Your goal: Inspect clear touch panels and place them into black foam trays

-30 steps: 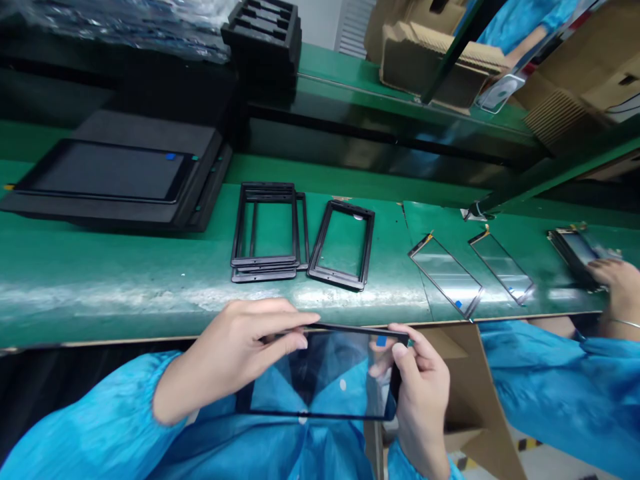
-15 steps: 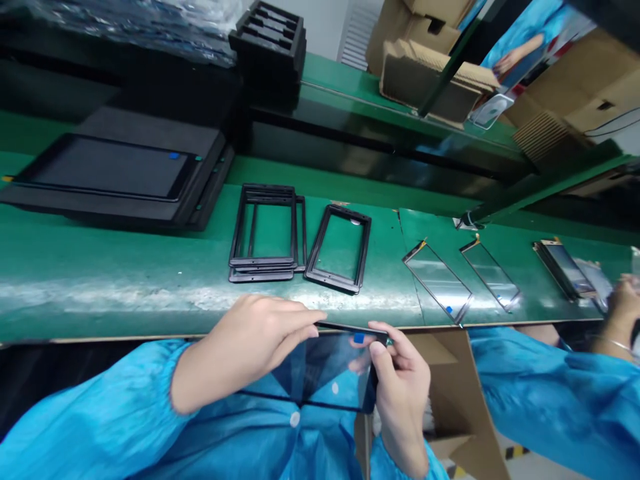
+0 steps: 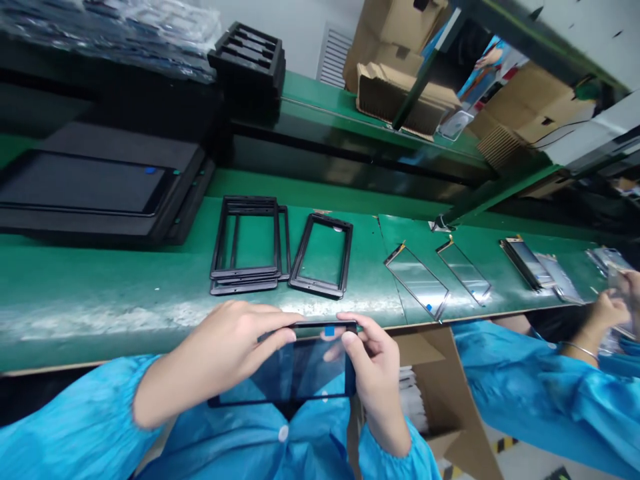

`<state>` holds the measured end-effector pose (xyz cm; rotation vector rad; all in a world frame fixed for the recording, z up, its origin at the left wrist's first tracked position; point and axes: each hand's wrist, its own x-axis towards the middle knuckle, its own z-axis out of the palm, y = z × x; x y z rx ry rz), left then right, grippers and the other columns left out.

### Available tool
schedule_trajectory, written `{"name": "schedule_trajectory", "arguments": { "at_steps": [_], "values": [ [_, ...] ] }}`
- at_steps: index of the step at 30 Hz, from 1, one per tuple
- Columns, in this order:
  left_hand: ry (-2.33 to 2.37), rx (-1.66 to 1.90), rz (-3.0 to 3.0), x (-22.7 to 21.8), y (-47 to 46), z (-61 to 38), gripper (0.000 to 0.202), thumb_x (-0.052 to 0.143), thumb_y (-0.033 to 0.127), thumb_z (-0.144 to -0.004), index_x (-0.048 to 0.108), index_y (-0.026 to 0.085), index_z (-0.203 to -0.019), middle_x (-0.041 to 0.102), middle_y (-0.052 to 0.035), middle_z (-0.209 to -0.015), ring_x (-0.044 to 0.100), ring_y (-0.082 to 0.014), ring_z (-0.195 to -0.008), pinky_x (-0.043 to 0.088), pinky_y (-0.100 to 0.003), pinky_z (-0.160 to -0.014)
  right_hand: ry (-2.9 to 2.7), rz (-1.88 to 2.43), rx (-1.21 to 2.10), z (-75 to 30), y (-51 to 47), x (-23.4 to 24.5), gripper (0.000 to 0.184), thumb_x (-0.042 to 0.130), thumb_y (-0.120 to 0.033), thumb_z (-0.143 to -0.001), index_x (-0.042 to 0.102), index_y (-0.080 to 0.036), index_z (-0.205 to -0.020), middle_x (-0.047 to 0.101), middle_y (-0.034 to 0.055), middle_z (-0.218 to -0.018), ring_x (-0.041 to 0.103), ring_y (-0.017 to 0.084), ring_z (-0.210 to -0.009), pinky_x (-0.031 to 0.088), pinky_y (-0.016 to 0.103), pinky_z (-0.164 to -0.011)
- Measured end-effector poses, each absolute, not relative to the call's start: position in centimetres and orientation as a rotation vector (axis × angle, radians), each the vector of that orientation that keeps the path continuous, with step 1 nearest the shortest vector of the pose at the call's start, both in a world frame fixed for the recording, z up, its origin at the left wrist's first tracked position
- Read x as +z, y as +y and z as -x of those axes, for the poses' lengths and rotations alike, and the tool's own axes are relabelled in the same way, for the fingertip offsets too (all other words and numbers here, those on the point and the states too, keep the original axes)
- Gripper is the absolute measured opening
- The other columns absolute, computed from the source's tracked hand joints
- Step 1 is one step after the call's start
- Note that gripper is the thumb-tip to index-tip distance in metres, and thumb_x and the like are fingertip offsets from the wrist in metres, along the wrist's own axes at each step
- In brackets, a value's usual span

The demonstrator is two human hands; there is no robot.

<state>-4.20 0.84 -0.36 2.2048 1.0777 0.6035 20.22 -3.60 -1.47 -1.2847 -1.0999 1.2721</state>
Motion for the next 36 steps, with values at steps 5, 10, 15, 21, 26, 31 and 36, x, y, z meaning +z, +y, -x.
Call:
{"name": "schedule_trajectory", "arguments": {
  "at_steps": [5, 10, 15, 21, 26, 31, 36],
  "values": [
    [1.081, 0.604, -2.133, -0.4, 1.1, 4.3, 0.028, 0.061, 0.036, -0.104, 0.082, 0.034, -0.122, 0.086, 0.0021, -0.096, 0.079, -0.0213, -0.076, 0.054, -0.027, -0.064, -1.116, 1.305, 1.319, -20.1, -3.2, -1.3, 0.027, 0.070, -0.043, -0.097, 0.079, -0.020, -0.108, 0.085, 0.0074, -0.085, 0.080, 0.022, -0.063, 0.064, 0.030, -0.065],
    [1.080, 0.649, -2.115, -0.7, 0.7, 4.5, 0.029, 0.063, 0.036, -0.103, 0.082, 0.034, -0.125, 0.086, -0.0002, -0.104, 0.080, -0.0240, -0.085, 0.056, -0.027, -0.069, -1.112, 1.312, 1.339, -20.0, -3.0, -1.2, 0.029, 0.073, -0.045, -0.094, 0.078, -0.019, -0.106, 0.085, 0.0081, -0.086, 0.082, 0.023, -0.068, 0.066, 0.032, -0.069],
    [1.073, 0.632, -2.147, -1.1, 0.6, 4.8, 0.030, 0.062, 0.039, -0.104, 0.081, 0.034, -0.126, 0.086, 0.0001, -0.106, 0.081, -0.0248, -0.084, 0.057, -0.029, -0.068, -1.121, 1.314, 1.358, -19.9, -3.0, -1.0, 0.031, 0.074, -0.046, -0.093, 0.078, -0.019, -0.107, 0.085, 0.0076, -0.086, 0.081, 0.022, -0.067, 0.065, 0.029, -0.065],
    [1.057, 0.629, -2.210, -1.2, 0.4, 4.7, 0.030, 0.060, 0.041, -0.106, 0.081, 0.033, -0.126, 0.085, 0.0019, -0.114, 0.082, -0.0264, -0.096, 0.059, -0.031, -0.077, -1.144, 1.302, 1.348, -20.1, -3.2, -1.2, 0.027, 0.073, -0.043, -0.095, 0.079, -0.020, -0.107, 0.085, 0.0069, -0.086, 0.081, 0.022, -0.068, 0.064, 0.031, -0.069],
    [1.130, 0.632, -2.304, -1.1, -0.6, 4.3, 0.032, 0.056, 0.041, -0.107, 0.081, 0.029, -0.122, 0.085, -0.0003, -0.114, 0.082, -0.0285, -0.093, 0.060, -0.034, -0.076, -1.164, 1.324, 1.248, -20.2, -2.7, -1.6, 0.031, 0.066, -0.044, -0.098, 0.084, -0.021, -0.090, 0.082, 0.0038, -0.072, 0.080, 0.025, -0.068, 0.064, 0.034, -0.072],
    [1.141, 0.619, -2.331, -1.1, -1.0, 4.3, 0.034, 0.053, 0.041, -0.109, 0.081, 0.026, -0.119, 0.086, -0.0019, -0.109, 0.083, -0.0279, -0.089, 0.060, -0.033, -0.072, -1.202, 1.357, 1.135, -19.7, -2.5, -1.7, 0.024, 0.067, -0.036, -0.099, 0.083, -0.022, -0.088, 0.082, 0.0017, -0.072, 0.080, 0.022, -0.070, 0.061, 0.030, -0.072],
    [1.134, 0.622, -2.272, -1.4, -0.7, 4.3, 0.034, 0.053, 0.040, -0.109, 0.081, 0.026, -0.121, 0.085, -0.0032, -0.109, 0.082, -0.0265, -0.091, 0.061, -0.031, -0.075, -1.213, 1.353, 1.129, -19.3, -2.6, -1.8, 0.023, 0.065, -0.031, -0.100, 0.081, -0.022, -0.087, 0.082, 0.0011, -0.072, 0.080, 0.020, -0.070, 0.061, 0.027, -0.072]
  ]
}}
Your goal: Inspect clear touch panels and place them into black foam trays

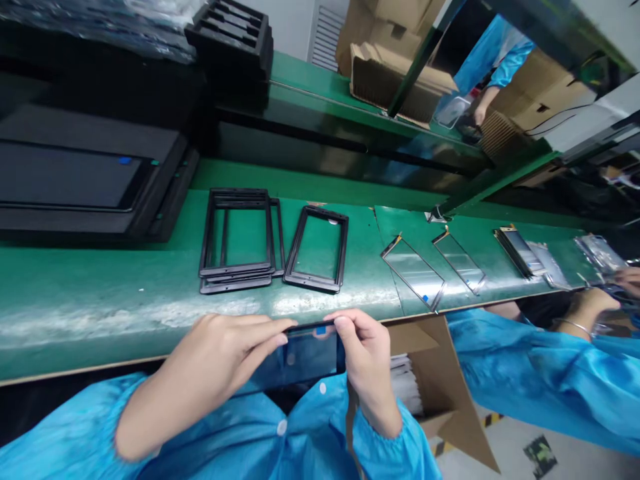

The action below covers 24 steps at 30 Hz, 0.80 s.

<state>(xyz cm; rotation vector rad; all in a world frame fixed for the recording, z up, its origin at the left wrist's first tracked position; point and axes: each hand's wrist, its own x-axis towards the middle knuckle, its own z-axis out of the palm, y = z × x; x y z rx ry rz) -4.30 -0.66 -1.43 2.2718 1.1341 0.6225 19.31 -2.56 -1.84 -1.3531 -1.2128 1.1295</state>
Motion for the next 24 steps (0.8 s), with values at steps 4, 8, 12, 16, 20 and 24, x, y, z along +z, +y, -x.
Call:
{"name": "schedule_trajectory", "arguments": {
  "at_steps": [4, 8, 12, 16, 20, 24],
  "values": [
    [1.139, 0.647, -2.141, -2.2, -0.6, 4.3, 0.030, 0.057, 0.038, -0.107, 0.082, 0.028, -0.121, 0.085, -0.0026, -0.109, 0.082, -0.0244, -0.091, 0.062, -0.028, -0.076, -1.161, 1.324, 1.142, -19.3, -2.2, -2.1, 0.022, 0.063, -0.030, -0.101, 0.081, -0.022, -0.092, 0.082, 0.0002, -0.070, 0.081, 0.019, -0.065, 0.062, 0.026, -0.068],
    [1.187, 0.585, -1.839, -2.8, -0.6, 4.4, 0.034, 0.057, 0.040, -0.106, 0.081, 0.028, -0.127, 0.085, -0.0023, -0.099, 0.081, -0.0199, -0.079, 0.063, -0.022, -0.065, -1.186, 1.273, 1.318, -19.8, -1.6, -1.7, 0.021, 0.067, -0.030, -0.098, 0.079, -0.023, -0.113, 0.086, 0.0022, -0.082, 0.083, 0.020, -0.070, 0.064, 0.025, -0.070],
    [1.223, 0.534, -1.675, -2.9, -0.6, 4.4, 0.033, 0.059, 0.042, -0.104, 0.081, 0.028, -0.125, 0.085, -0.0019, -0.095, 0.080, -0.0190, -0.075, 0.064, -0.021, -0.061, -1.191, 1.290, 1.346, -20.0, -1.4, -0.8, 0.020, 0.069, -0.028, -0.095, 0.078, -0.022, -0.111, 0.085, 0.0028, -0.080, 0.083, 0.021, -0.068, 0.064, 0.024, -0.064],
    [1.204, 0.618, -1.724, -2.5, -0.6, 4.6, 0.024, 0.065, 0.038, -0.100, 0.087, 0.028, -0.100, 0.086, -0.0018, -0.093, 0.081, -0.0206, -0.078, 0.062, -0.019, -0.059, -1.172, 1.287, 1.350, -19.8, -1.6, -0.3, 0.018, 0.069, -0.028, -0.095, 0.079, -0.022, -0.109, 0.085, 0.0020, -0.079, 0.084, 0.021, -0.068, 0.065, 0.023, -0.063],
    [1.167, 0.755, -1.922, -2.8, -1.0, 4.9, 0.022, 0.066, 0.029, -0.100, 0.086, 0.032, -0.108, 0.086, -0.0011, -0.100, 0.082, -0.0206, -0.080, 0.062, -0.021, -0.068, -1.180, 1.301, 1.324, -19.7, -1.9, -0.1, 0.018, 0.069, -0.029, -0.096, 0.079, -0.021, -0.108, 0.085, 0.0026, -0.078, 0.084, 0.022, -0.068, 0.065, 0.022, -0.062],
    [1.188, 0.848, -2.061, -3.3, -1.6, 4.6, 0.033, 0.067, 0.027, -0.100, 0.078, 0.036, -0.131, 0.084, -0.0011, -0.114, 0.082, -0.0236, -0.097, 0.063, -0.024, -0.083, -1.183, 1.314, 1.321, -19.8, -1.7, 0.0, 0.019, 0.068, -0.029, -0.096, 0.080, -0.020, -0.107, 0.085, 0.0036, -0.078, 0.083, 0.022, -0.066, 0.065, 0.023, -0.061]
  ]
}}
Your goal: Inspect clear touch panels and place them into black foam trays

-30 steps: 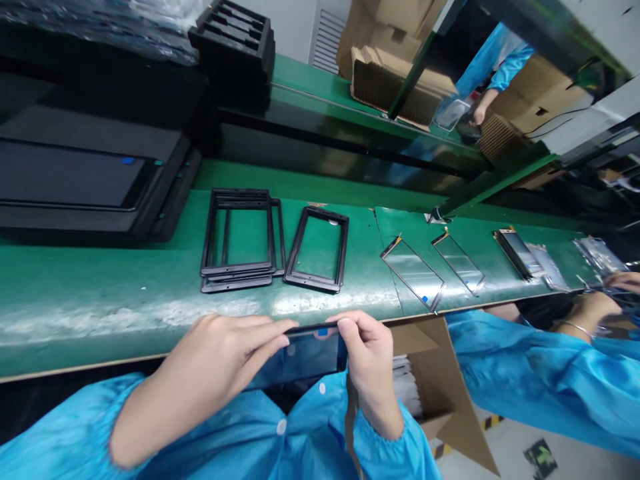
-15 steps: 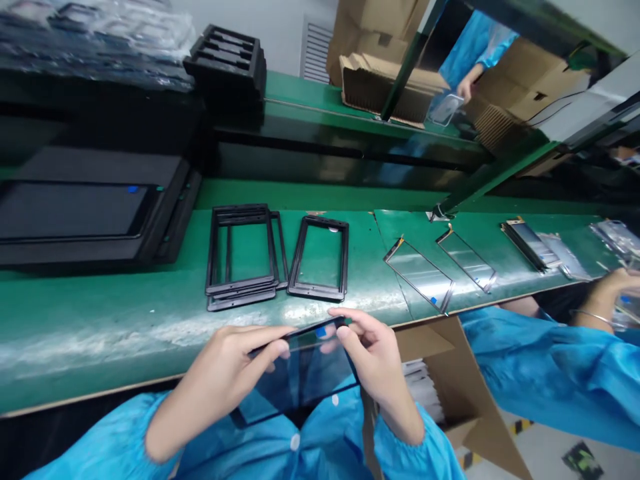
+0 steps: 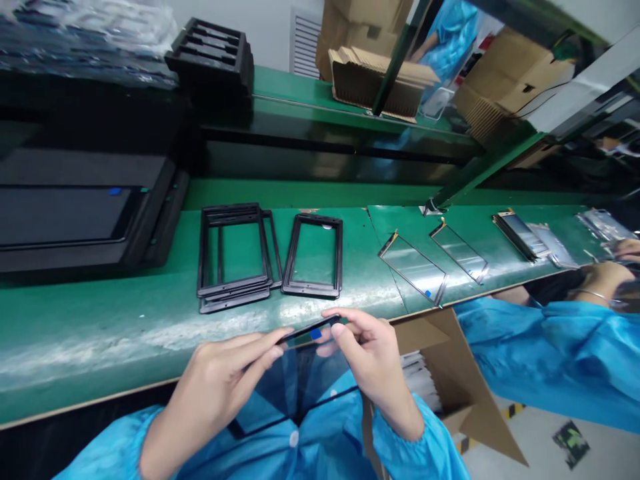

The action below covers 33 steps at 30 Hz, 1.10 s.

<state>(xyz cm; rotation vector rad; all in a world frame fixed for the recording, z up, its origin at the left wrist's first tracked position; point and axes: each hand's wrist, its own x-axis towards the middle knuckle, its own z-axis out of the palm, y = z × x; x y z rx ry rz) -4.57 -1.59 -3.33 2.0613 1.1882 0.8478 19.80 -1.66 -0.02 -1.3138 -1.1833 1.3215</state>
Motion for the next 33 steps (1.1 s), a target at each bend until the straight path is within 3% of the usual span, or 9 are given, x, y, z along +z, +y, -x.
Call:
{"name": "schedule_trajectory", "arguments": {
  "at_steps": [4, 6, 9, 12, 16, 25, 27, 31, 33],
  "values": [
    [1.153, 0.709, -1.999, -2.8, -1.5, 3.4, 0.043, 0.067, 0.034, -0.101, 0.069, 0.036, -0.143, 0.079, -0.0017, -0.131, 0.077, -0.0276, -0.114, 0.060, -0.032, -0.099, -1.300, 1.264, 1.442, -19.9, -1.0, -0.1, 0.022, 0.068, -0.028, -0.096, 0.081, -0.021, -0.112, 0.085, 0.0034, -0.079, 0.083, 0.020, -0.067, 0.064, 0.024, -0.065],
    [1.103, 0.601, -1.799, -2.2, -1.2, 2.8, 0.045, 0.063, 0.038, -0.103, 0.065, 0.035, -0.148, 0.082, -0.0032, -0.123, 0.081, -0.0254, -0.099, 0.064, -0.032, -0.090, -1.353, 1.174, 1.554, -20.1, -0.7, -0.1, 0.029, 0.073, -0.028, -0.094, 0.079, -0.024, -0.122, 0.085, 0.0022, -0.081, 0.084, 0.021, -0.073, 0.065, 0.026, -0.072],
    [1.093, 0.624, -1.344, -1.5, -0.9, 2.4, 0.051, 0.057, 0.043, -0.105, 0.059, 0.029, -0.153, 0.084, -0.0067, -0.105, 0.079, -0.0205, -0.072, 0.062, -0.026, -0.062, -1.223, 1.118, 1.631, -21.0, -0.6, -0.4, 0.039, 0.077, -0.038, -0.094, 0.075, -0.027, -0.132, 0.086, 0.0041, -0.094, 0.084, 0.023, -0.083, 0.065, 0.031, -0.080],
    [1.112, 0.738, -1.019, -1.1, -0.9, 2.6, 0.064, 0.062, 0.047, -0.102, 0.050, 0.020, -0.159, 0.083, -0.0142, -0.109, 0.081, -0.0238, -0.079, 0.062, -0.026, -0.060, -1.123, 1.181, 1.584, -21.9, -0.5, -1.2, 0.037, 0.066, -0.051, -0.101, 0.083, -0.021, -0.113, 0.086, 0.0095, -0.089, 0.083, 0.024, -0.077, 0.066, 0.033, -0.074],
    [1.113, 0.784, -0.916, -0.9, -1.2, 2.9, 0.074, 0.068, 0.048, -0.099, 0.044, 0.017, -0.162, 0.082, -0.0195, -0.114, 0.082, -0.0266, -0.082, 0.064, -0.029, -0.062, -1.061, 1.208, 1.495, -21.4, -0.6, -1.9, 0.046, 0.064, -0.054, -0.101, 0.083, -0.017, -0.080, 0.085, 0.0119, -0.083, 0.080, 0.021, -0.065, 0.063, 0.027, -0.063],
    [1.140, 0.777, -0.890, -2.0, -1.4, 3.4, 0.077, 0.067, 0.051, -0.099, 0.040, 0.020, -0.164, 0.080, -0.0196, -0.119, 0.083, -0.0295, -0.083, 0.067, -0.033, -0.064, -1.081, 1.226, 1.394, -19.9, -1.0, -1.3, 0.034, 0.074, -0.052, -0.094, 0.076, -0.018, -0.085, 0.084, 0.0096, -0.078, 0.081, 0.023, -0.061, 0.062, 0.028, -0.059],
    [1.154, 0.787, -0.945, -2.1, -1.3, 3.7, 0.071, 0.067, 0.050, -0.100, 0.045, 0.021, -0.161, 0.080, -0.0188, -0.122, 0.083, -0.0295, -0.087, 0.068, -0.034, -0.068, -1.124, 1.249, 1.363, -20.0, -1.2, -1.1, 0.032, 0.070, -0.048, -0.097, 0.074, -0.019, -0.084, 0.085, 0.0091, -0.078, 0.081, 0.023, -0.062, 0.062, 0.028, -0.059],
    [1.195, 0.833, -1.322, -1.6, -0.8, 4.3, 0.053, 0.074, 0.038, -0.095, 0.065, 0.030, -0.146, 0.070, -0.0115, -0.144, 0.075, -0.0293, -0.119, 0.063, -0.035, -0.098, -1.422, 1.294, 1.297, -19.5, -1.3, -0.5, 0.025, 0.064, -0.031, -0.099, 0.078, -0.021, -0.081, 0.084, 0.0041, -0.078, 0.081, 0.021, -0.067, 0.061, 0.027, -0.063],
    [1.172, 0.735, -1.486, -1.4, -0.7, 4.2, 0.043, 0.076, 0.035, -0.093, 0.074, 0.032, -0.136, 0.073, -0.0078, -0.141, 0.074, -0.0290, -0.121, 0.060, -0.035, -0.103, -1.570, 1.282, 1.279, -19.0, -1.0, -0.5, 0.020, 0.066, -0.025, -0.096, 0.081, -0.023, -0.083, 0.084, 0.0018, -0.078, 0.080, 0.020, -0.070, 0.060, 0.027, -0.066]
  ]
}}
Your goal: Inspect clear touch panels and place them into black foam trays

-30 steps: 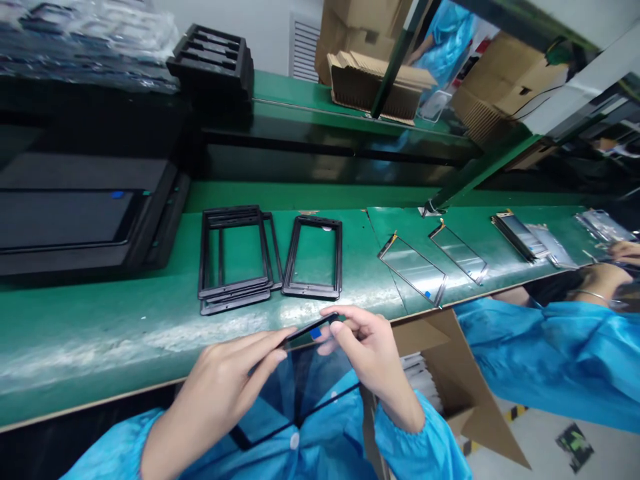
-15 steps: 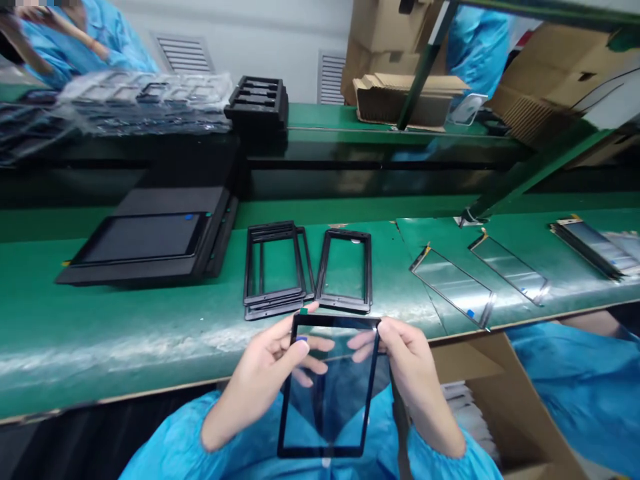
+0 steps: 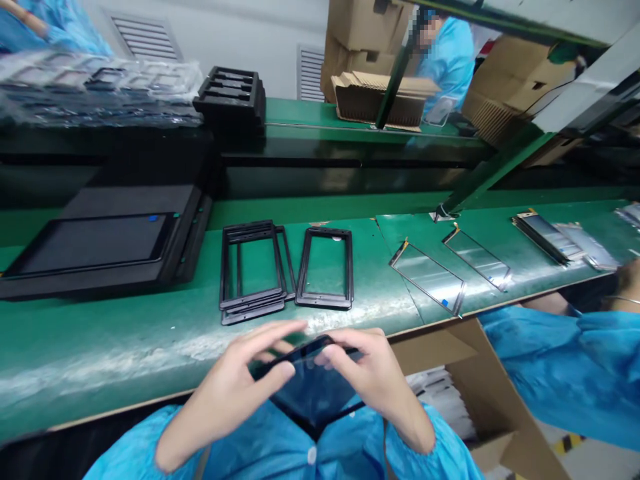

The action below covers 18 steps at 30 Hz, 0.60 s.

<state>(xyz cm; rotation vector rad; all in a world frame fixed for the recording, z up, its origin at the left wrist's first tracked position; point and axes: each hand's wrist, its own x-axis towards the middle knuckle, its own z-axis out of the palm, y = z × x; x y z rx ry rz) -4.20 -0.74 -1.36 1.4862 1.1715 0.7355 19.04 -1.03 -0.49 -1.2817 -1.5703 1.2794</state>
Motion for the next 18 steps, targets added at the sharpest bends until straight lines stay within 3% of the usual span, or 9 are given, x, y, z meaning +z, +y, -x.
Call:
{"name": "schedule_trajectory", "arguments": {
  "at_steps": [3, 5, 8, 11, 14, 18],
  "values": [
    [1.161, 0.621, -1.384, -1.5, -1.0, 3.7, 0.038, 0.070, 0.037, -0.097, 0.076, 0.026, -0.133, 0.082, -0.0100, -0.120, 0.082, -0.0276, -0.097, 0.067, -0.034, -0.083, -1.531, 1.320, 1.124, -19.1, -0.7, -1.0, 0.009, 0.075, -0.027, -0.090, 0.084, -0.025, -0.090, 0.084, 0.0020, -0.084, 0.079, 0.021, -0.073, 0.060, 0.029, -0.072],
    [1.216, 0.695, -1.182, -1.9, -1.4, 3.6, 0.043, 0.067, 0.040, -0.098, 0.071, 0.020, -0.136, 0.084, -0.0130, -0.111, 0.083, -0.0269, -0.083, 0.066, -0.031, -0.065, -1.458, 1.409, 0.889, -20.2, -0.6, -1.5, 0.014, 0.073, -0.030, -0.092, 0.084, -0.026, -0.099, 0.085, 0.0048, -0.096, 0.079, 0.024, -0.087, 0.060, 0.034, -0.085],
    [1.286, 0.882, -0.971, -2.4, -1.6, 4.0, 0.053, 0.074, 0.044, -0.093, 0.066, 0.014, -0.136, 0.084, -0.0171, -0.108, 0.083, -0.0282, -0.079, 0.064, -0.030, -0.057, -1.382, 1.509, 0.717, -22.7, -0.7, -2.6, 0.024, 0.064, -0.038, -0.099, 0.083, -0.027, -0.109, 0.083, 0.0082, -0.112, 0.077, 0.029, -0.106, 0.057, 0.042, -0.099],
    [1.316, 1.005, -0.871, -2.4, -1.5, 4.5, 0.062, 0.080, 0.049, -0.088, 0.061, 0.013, -0.135, 0.084, -0.0184, -0.106, 0.082, -0.0279, -0.073, 0.063, -0.030, -0.052, -1.255, 1.476, 0.949, -24.3, -1.2, -3.6, 0.030, 0.062, -0.046, -0.100, 0.081, -0.027, -0.112, 0.084, 0.0091, -0.109, 0.080, 0.030, -0.100, 0.062, 0.043, -0.090],
    [1.332, 1.036, -0.830, -2.5, -1.4, 4.7, 0.066, 0.084, 0.051, -0.084, 0.058, 0.014, -0.132, 0.084, -0.0169, -0.102, 0.081, -0.0275, -0.070, 0.062, -0.030, -0.050, -1.090, 1.371, 1.163, -24.0, -2.0, -4.1, 0.031, 0.072, -0.046, -0.095, 0.078, -0.026, -0.117, 0.086, 0.0080, -0.095, 0.082, 0.027, -0.073, 0.066, 0.038, -0.072],
    [1.359, 1.008, -0.872, -3.2, -1.4, 4.9, 0.064, 0.079, 0.053, -0.087, 0.057, 0.014, -0.133, 0.083, -0.0167, -0.103, 0.080, -0.0272, -0.067, 0.060, -0.030, -0.047, -0.957, 1.299, 1.199, -22.9, -2.9, -4.1, 0.023, 0.079, -0.040, -0.091, 0.076, -0.023, -0.105, 0.084, 0.0053, -0.080, 0.078, 0.023, -0.056, 0.064, 0.033, -0.060]
  ]
}}
